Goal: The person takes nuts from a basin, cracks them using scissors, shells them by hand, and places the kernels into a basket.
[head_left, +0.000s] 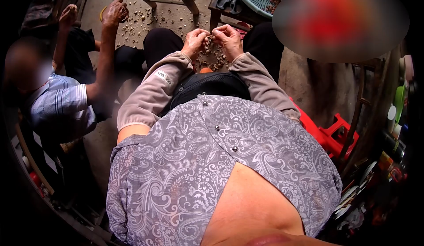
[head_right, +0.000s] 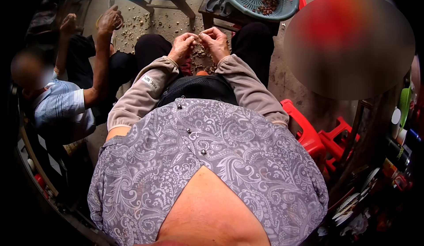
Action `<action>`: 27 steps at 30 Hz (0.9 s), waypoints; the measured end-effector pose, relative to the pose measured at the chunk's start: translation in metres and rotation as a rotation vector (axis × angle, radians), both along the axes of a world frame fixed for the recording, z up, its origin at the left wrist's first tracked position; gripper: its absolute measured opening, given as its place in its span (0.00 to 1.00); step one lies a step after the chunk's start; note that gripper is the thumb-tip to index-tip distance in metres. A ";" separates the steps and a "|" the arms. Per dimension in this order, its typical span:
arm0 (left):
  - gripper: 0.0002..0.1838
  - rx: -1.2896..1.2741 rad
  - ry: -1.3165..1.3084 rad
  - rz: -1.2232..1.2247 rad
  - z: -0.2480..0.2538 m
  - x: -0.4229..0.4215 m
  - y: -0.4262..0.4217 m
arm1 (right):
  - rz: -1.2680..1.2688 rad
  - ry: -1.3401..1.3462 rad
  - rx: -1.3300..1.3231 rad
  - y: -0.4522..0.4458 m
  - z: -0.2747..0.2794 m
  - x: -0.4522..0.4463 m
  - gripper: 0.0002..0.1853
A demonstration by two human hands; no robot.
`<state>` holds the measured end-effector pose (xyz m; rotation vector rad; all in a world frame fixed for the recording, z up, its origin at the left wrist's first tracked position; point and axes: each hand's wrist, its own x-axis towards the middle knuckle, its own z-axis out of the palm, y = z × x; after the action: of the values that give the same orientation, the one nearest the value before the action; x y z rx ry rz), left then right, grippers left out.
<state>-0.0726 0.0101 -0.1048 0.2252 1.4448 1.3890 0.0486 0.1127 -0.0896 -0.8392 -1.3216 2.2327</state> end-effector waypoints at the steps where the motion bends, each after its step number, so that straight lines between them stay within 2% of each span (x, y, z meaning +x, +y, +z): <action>1: 0.12 0.068 -0.112 -0.005 0.000 0.001 0.001 | 0.019 -0.016 0.112 0.000 0.001 0.000 0.04; 4: 0.18 0.146 -0.308 0.003 0.010 0.004 0.004 | 0.032 -0.200 0.609 -0.003 0.008 -0.002 0.06; 8: 0.24 0.138 -0.367 -0.009 0.008 0.003 0.003 | 0.093 -0.257 0.782 -0.001 0.014 0.000 0.06; 11: 0.23 0.180 -0.432 -0.041 0.006 0.001 0.002 | 0.062 -0.238 0.860 0.000 0.011 -0.001 0.06; 14: 0.21 0.124 -0.325 -0.040 0.008 0.005 0.003 | 0.021 -0.276 0.683 0.000 0.001 0.000 0.09; 20: 0.09 0.261 -0.049 -0.073 0.023 0.013 0.004 | 0.075 -0.253 0.251 0.011 -0.024 0.004 0.12; 21: 0.08 0.270 0.039 -0.124 0.022 0.012 0.003 | 0.076 -0.244 0.179 0.007 -0.015 0.005 0.12; 24: 0.08 0.249 -0.036 -0.092 0.018 0.012 0.002 | 0.085 -0.184 0.045 0.006 -0.013 0.007 0.12; 27: 0.05 0.251 -0.257 0.051 0.013 0.006 0.002 | 0.063 -0.098 -0.138 0.009 -0.020 0.007 0.14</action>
<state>-0.0665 0.0120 -0.0919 0.1628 1.0717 1.5789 0.0558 0.1216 -0.1096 -0.9799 -1.2647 2.3815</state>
